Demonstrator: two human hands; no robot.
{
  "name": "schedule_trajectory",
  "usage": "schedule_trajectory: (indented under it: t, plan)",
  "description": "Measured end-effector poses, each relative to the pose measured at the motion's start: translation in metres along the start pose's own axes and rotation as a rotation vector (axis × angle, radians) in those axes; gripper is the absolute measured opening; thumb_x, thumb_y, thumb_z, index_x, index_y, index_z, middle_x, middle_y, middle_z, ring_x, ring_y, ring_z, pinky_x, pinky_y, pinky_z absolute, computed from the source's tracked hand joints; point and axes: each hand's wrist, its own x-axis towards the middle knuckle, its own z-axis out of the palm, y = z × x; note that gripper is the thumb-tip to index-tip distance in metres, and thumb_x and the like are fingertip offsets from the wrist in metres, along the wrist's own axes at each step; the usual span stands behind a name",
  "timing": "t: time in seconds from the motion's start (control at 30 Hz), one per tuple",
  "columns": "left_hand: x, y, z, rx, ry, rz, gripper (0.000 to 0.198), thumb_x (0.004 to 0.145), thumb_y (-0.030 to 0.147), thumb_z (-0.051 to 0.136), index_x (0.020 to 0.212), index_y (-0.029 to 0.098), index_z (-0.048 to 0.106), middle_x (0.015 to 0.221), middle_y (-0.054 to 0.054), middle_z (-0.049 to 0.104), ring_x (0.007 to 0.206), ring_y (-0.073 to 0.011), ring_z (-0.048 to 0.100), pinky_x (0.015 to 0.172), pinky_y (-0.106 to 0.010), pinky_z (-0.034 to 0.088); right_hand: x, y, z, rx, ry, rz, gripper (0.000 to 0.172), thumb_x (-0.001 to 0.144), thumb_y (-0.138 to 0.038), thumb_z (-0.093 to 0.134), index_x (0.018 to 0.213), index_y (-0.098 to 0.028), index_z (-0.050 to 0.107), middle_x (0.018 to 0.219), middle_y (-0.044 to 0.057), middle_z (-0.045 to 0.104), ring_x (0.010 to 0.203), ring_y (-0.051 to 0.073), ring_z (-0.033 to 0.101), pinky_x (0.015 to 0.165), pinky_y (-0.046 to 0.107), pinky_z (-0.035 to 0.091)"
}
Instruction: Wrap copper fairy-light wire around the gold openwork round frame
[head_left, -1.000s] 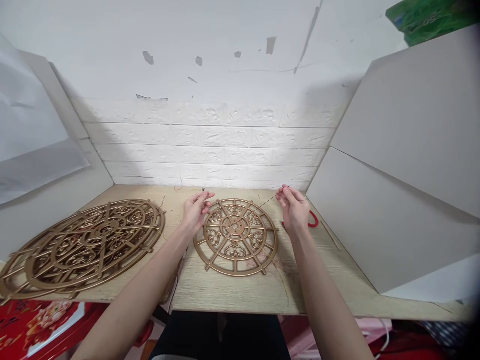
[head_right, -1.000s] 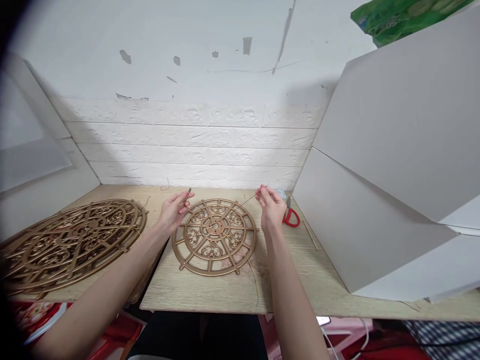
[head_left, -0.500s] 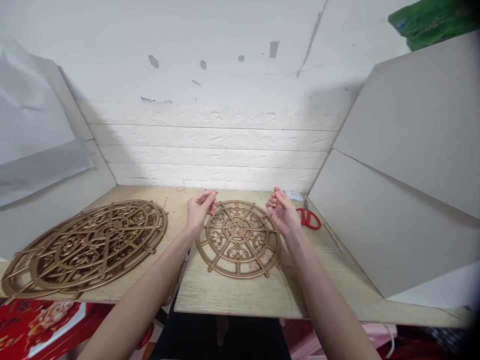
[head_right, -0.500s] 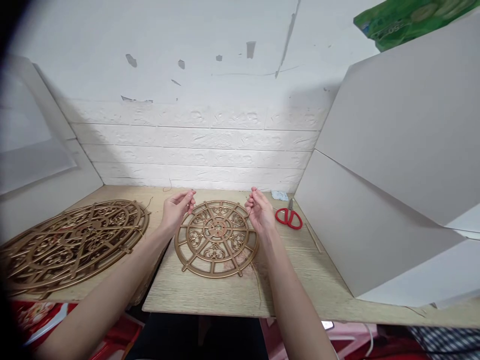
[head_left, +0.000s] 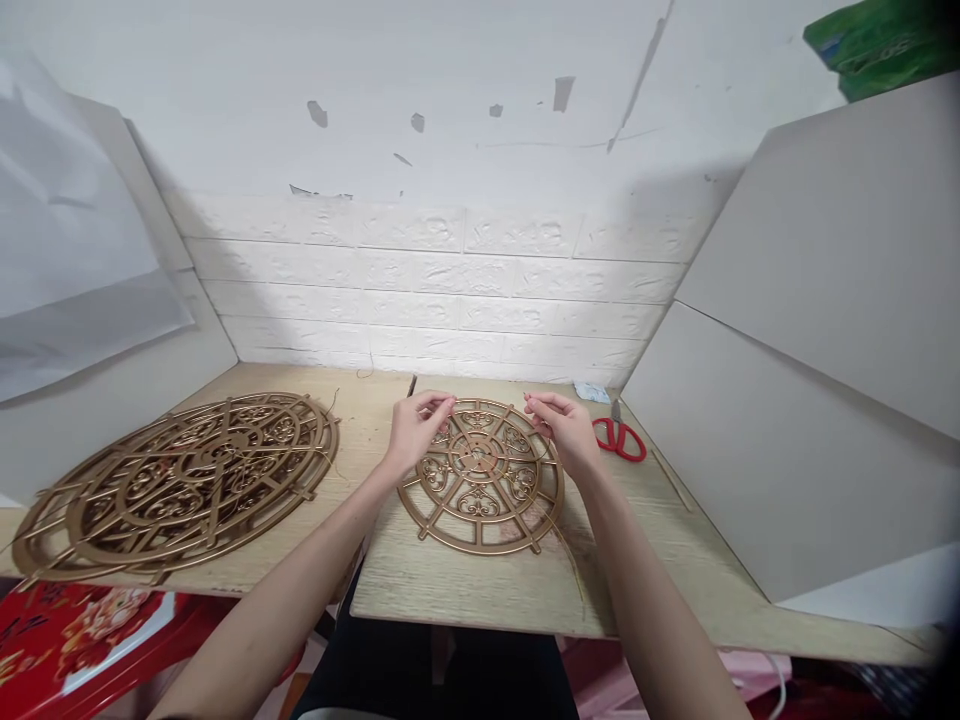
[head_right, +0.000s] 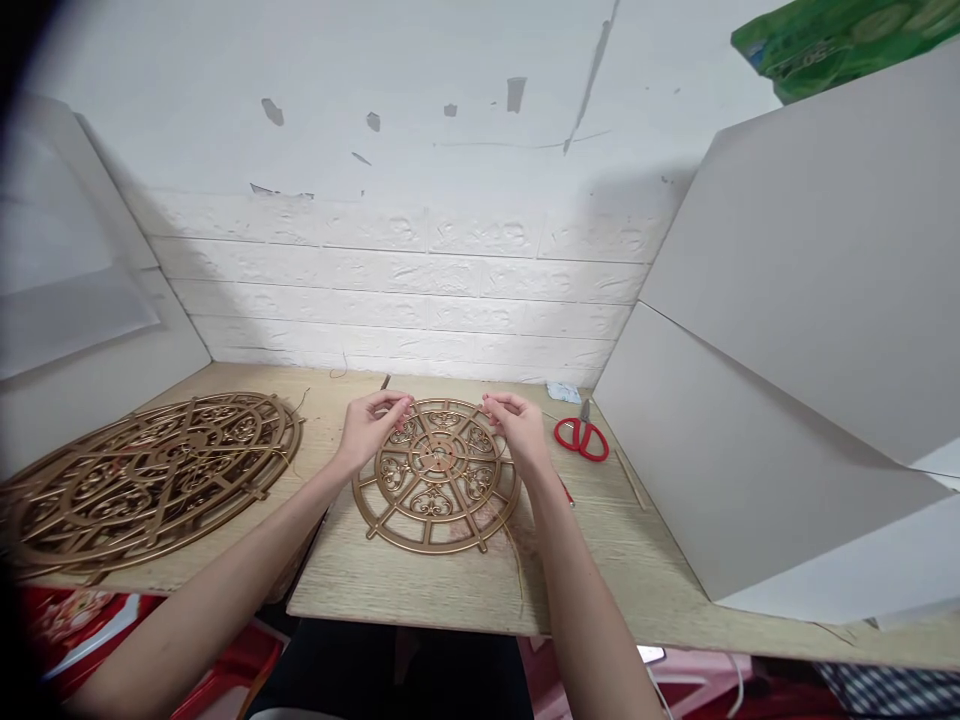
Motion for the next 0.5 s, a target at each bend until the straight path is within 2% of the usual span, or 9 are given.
schedule_trajectory:
  t: [0.07,0.13,0.23,0.37,0.5]
  plan:
    - [0.0,-0.002,0.0,0.01,0.003,-0.001,0.026,0.071,0.037,0.065,0.08,0.014,0.069,0.07,-0.005,0.065,0.059,-0.0123,0.057,0.052,-0.023,0.047,0.002,0.001,-0.004,-0.181,-0.018,-0.001,0.024,0.064,-0.033,0.068,0.077,-0.014,0.067,0.071,0.004,0.066,0.055,0.009,0.052,0.047,0.02,0.038]
    - [0.0,-0.003,-0.001,0.02,0.0,0.006,0.026,0.071,0.037,0.065,0.08,0.013,0.069,0.07,-0.005,0.066,0.057,-0.0117,0.056,0.054,-0.024,0.046,0.004,0.002,-0.007,-0.491,-0.048,-0.02,0.019,0.07,-0.03,0.06,0.078,-0.014,0.066,0.074,0.005,0.068,0.062,0.012,0.058,0.056,0.021,0.043]
    - [-0.001,-0.004,-0.001,0.041,-0.017,0.004,0.027,0.071,0.038,0.065,0.081,0.013,0.069,0.072,-0.006,0.067,0.06,-0.0132,0.058,0.055,-0.025,0.046,0.005,0.002,-0.016,-0.855,-0.024,0.001,0.017,0.072,-0.024,0.054,0.077,-0.014,0.067,0.076,0.006,0.069,0.072,0.016,0.062,0.063,0.023,0.044]
    - [-0.003,0.0,0.001,0.059,-0.041,-0.03,0.028,0.07,0.039,0.064,0.081,0.014,0.07,0.077,-0.007,0.068,0.07,-0.0173,0.061,0.053,-0.024,0.046,0.007,0.0,-0.033,-1.049,0.04,0.095,0.013,0.065,-0.018,0.057,0.069,-0.014,0.069,0.069,0.007,0.068,0.072,0.021,0.063,0.061,0.025,0.042]
    - [-0.001,0.004,0.001,-0.062,-0.032,-0.091,0.028,0.067,0.039,0.068,0.078,0.013,0.068,0.069,-0.006,0.066,0.057,-0.0126,0.056,0.048,-0.023,0.042,0.005,-0.002,-0.044,-1.204,0.058,0.154,0.014,0.06,-0.012,0.057,0.066,-0.015,0.068,0.07,0.008,0.068,0.075,0.021,0.063,0.06,0.023,0.041]
